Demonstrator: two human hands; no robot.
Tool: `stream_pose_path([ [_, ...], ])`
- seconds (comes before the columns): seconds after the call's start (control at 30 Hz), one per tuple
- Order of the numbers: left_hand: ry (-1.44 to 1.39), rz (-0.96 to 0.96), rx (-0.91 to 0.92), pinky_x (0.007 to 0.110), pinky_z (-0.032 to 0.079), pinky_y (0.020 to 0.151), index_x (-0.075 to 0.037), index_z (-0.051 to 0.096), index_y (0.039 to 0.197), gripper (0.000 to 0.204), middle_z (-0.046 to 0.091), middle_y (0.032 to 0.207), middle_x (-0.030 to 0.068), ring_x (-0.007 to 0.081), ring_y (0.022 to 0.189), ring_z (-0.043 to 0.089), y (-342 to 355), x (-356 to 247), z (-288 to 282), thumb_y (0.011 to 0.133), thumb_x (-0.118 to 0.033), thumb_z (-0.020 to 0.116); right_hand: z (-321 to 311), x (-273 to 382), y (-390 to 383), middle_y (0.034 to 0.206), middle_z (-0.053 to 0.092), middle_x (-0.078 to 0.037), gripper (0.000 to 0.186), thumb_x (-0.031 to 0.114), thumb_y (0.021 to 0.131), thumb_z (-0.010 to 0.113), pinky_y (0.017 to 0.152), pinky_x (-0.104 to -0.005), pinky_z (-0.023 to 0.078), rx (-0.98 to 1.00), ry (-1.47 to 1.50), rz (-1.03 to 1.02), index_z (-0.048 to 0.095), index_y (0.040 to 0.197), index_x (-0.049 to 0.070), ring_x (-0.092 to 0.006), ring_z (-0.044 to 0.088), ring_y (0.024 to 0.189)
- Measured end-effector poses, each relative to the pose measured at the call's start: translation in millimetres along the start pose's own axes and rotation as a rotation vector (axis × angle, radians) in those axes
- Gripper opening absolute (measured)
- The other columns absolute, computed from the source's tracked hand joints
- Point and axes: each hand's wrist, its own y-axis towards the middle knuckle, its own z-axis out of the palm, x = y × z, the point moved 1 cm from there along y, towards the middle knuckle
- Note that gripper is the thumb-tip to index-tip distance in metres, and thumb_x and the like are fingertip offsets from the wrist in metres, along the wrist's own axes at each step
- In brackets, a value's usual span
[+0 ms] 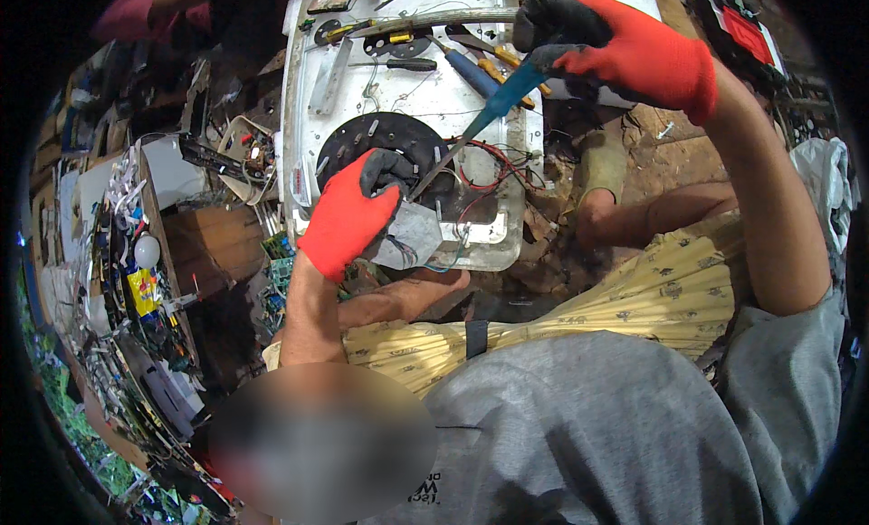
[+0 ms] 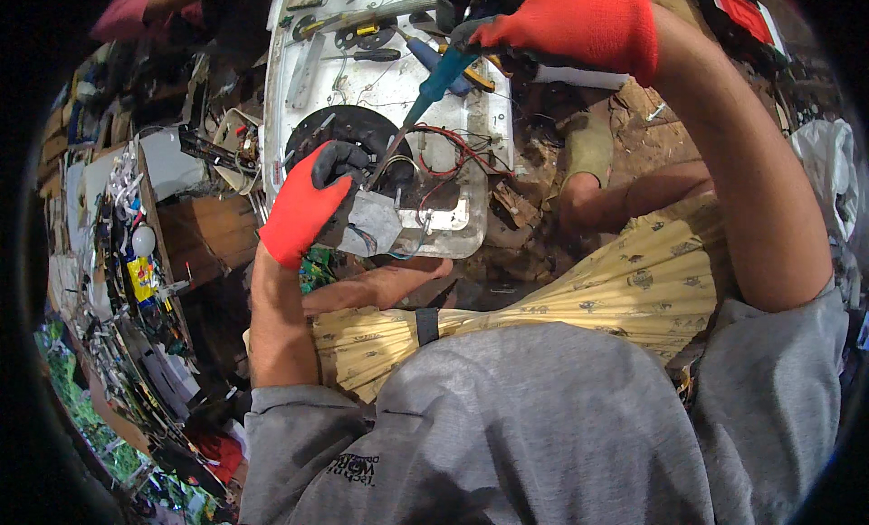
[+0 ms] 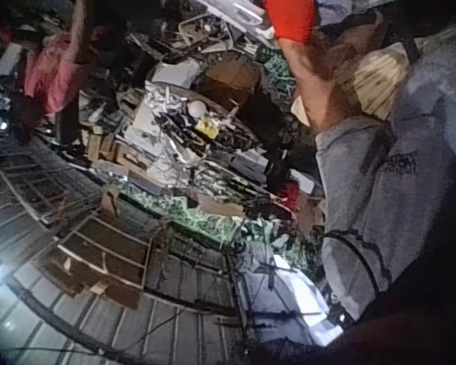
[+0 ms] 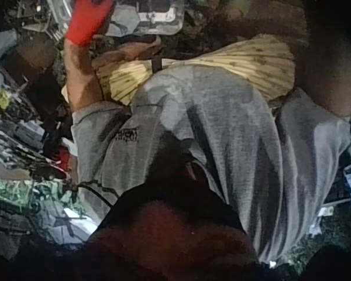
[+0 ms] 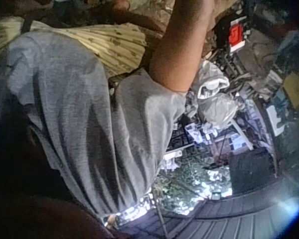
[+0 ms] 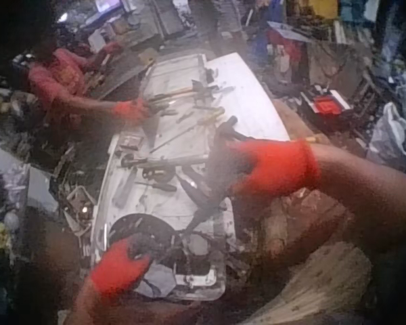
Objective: The person uses a screwdriver to manipulate and adjust a small electronic component with wires. They repeatedly probe and adjust parts of the component while seated on the floor in a cluttered workshop.
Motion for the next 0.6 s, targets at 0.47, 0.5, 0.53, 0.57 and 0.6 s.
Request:
stream_pose_path([
  [0.47,-0.055,-0.092,0.021,0.034,0.052,0.082,-0.003,0.066,0.114,0.027,0.073,0.100,0.0089,0.0173,0.088,0.065,-2.8,3.6,-3.8,0.087,-0.007,0.063,8.8,1.6,7.8,0.116,0.066,-0.008,0.064,0.004,0.075,0.074,0.095,-0.0323,0.052,-0.050,-0.085,-0.206,0.055,0.136,0.003,-0.0174,0.063,0.107],
  [0.5,-0.067,-0.112,0.040,0.034,0.052,0.082,-0.003,0.066,0.115,0.028,0.073,0.100,0.0083,0.0172,0.088,0.065,-2.8,1.5,-4.2,0.088,-0.007,0.063,5.9,4.1,9.7,0.111,0.067,-0.007,0.053,0.003,0.077,0.074,0.091,-0.0318,0.051,0.056,-0.028,-0.176,0.059,0.127,0.003,-0.0169,0.063,0.102],
  [0.53,-0.079,-0.131,0.058,0.033,0.052,0.082,-0.003,0.065,0.116,0.028,0.073,0.099,0.0078,0.0172,0.088,0.065,-2.8,-2.7,-4.8,0.088,-0.008,0.063,-0.7,9.0,12.7,0.107,0.068,-0.006,0.041,0.002,0.078,0.075,0.087,-0.0312,0.051,0.161,0.030,-0.145,0.064,0.118,0.002,-0.0164,0.064,0.098],
  [0.57,-0.091,-0.151,0.077,0.033,0.052,0.082,-0.003,0.065,0.117,0.029,0.072,0.099,0.0073,0.0171,0.088,0.065,-2.9,-4.9,-4.9,0.088,-0.008,0.063,-6.2,14.4,14.1,0.103,0.069,-0.005,0.030,0.002,0.080,0.076,0.082,-0.0307,0.051,0.267,0.087,-0.114,0.069,0.109,0.002,-0.0158,0.064,0.094],
  [0.6,-0.124,-0.123,0.065,0.033,0.052,0.083,-0.003,0.065,0.117,0.030,0.072,0.100,0.0077,0.0171,0.090,0.065,-5.0,-1.7,-5.1,0.088,-0.008,0.064,-5.3,25.5,11.7,0.102,0.069,-0.005,0.029,0.002,0.080,0.076,0.082,-0.0301,0.052,0.216,0.148,-0.123,0.069,0.108,0.002,-0.0156,0.064,0.092],
])
